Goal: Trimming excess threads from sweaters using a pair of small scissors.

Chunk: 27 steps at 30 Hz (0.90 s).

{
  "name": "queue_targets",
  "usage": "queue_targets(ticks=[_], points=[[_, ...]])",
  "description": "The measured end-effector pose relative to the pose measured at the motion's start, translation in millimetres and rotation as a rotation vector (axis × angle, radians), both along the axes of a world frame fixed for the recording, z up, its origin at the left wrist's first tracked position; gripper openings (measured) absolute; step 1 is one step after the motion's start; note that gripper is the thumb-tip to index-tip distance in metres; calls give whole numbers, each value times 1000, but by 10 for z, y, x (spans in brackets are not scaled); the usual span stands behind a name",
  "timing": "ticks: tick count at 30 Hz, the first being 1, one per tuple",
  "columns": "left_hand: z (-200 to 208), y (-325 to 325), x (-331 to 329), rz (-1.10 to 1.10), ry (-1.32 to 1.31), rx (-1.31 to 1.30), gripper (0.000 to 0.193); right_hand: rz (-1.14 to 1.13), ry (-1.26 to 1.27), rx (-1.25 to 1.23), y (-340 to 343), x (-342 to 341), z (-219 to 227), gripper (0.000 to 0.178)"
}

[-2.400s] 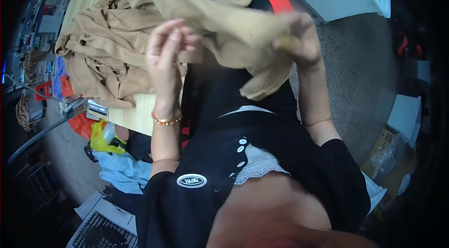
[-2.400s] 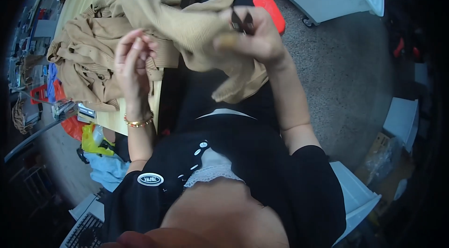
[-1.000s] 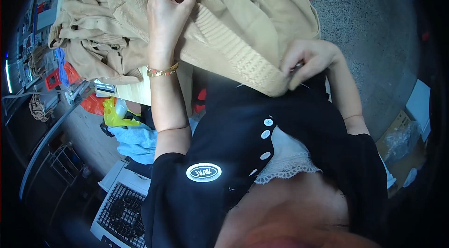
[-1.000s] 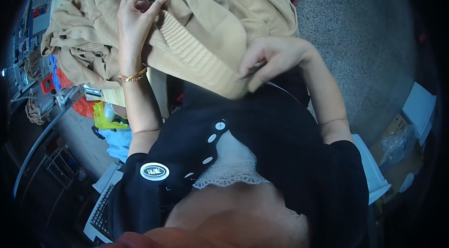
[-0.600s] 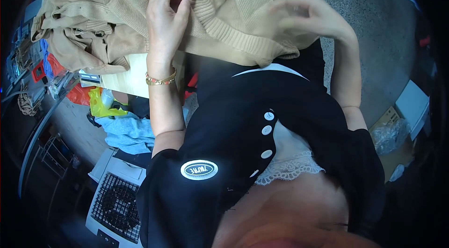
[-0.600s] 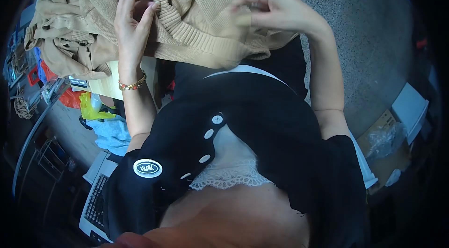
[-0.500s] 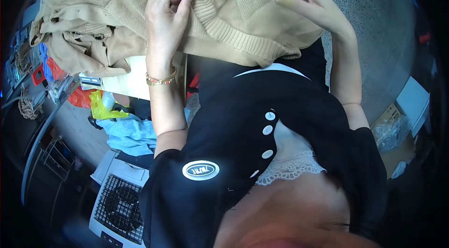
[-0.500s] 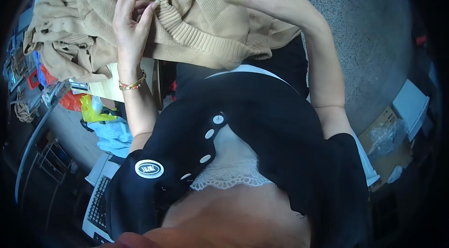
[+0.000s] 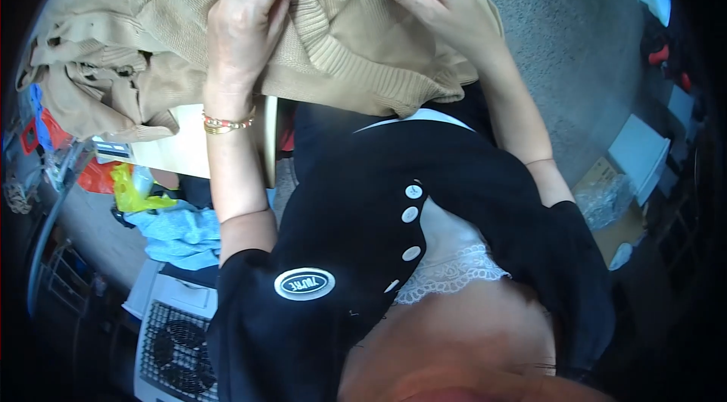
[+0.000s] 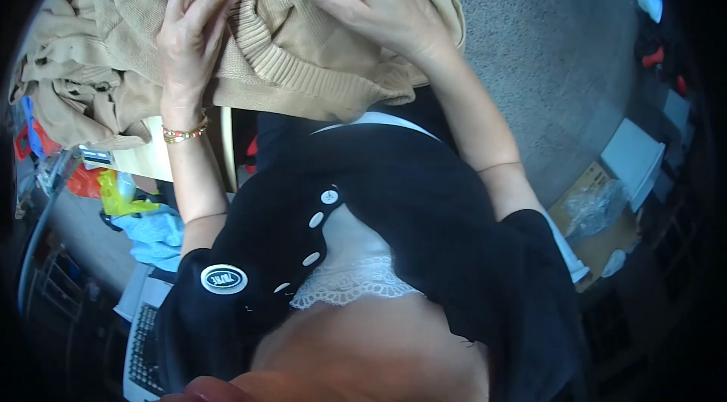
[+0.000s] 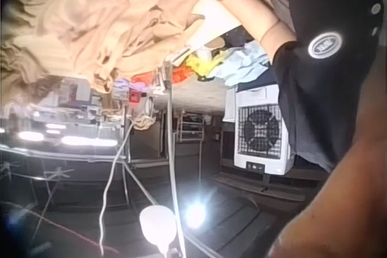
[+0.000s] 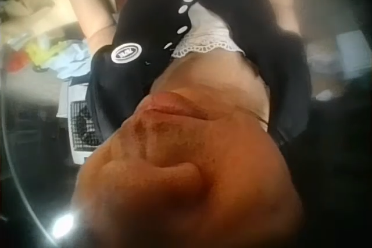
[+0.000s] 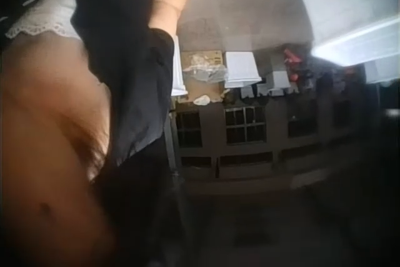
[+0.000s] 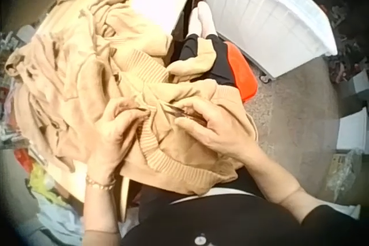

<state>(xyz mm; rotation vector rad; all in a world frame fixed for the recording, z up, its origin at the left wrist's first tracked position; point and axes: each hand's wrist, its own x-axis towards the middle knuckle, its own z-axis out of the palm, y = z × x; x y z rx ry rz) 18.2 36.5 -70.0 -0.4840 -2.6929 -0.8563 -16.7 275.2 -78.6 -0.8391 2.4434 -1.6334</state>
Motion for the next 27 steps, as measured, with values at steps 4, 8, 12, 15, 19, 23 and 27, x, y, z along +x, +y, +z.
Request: queue_targets(ticks=[4, 8, 12, 15, 19, 23, 27], points=[[-89, -103, -77, -51, 157, 85, 12, -72, -74, 6, -111, 5, 116, 29], [-170, -136, 4, 42, -117, 410, 11, -94, -150, -54, -185, -3, 105, 29], [-183, -145, 15, 43, -145, 553, 11, -76, -54, -200, -156, -19, -150, 29], [-116, -123, 15, -97, -76, 317, 18, -76, -69, -123, -134, -2, -161, 32], [-64, -54, 40, -42, -50, 106, 34, -84, -81, -117, -117, 11, -137, 30], [-68, -36, 60, -21, -52, -40, 32, -95, -91, -212, -140, -8, -165, 31], [-139, -43, 30, -29, 84, 63, 24, -92, -113, -233, -179, 6, -180, 31]])
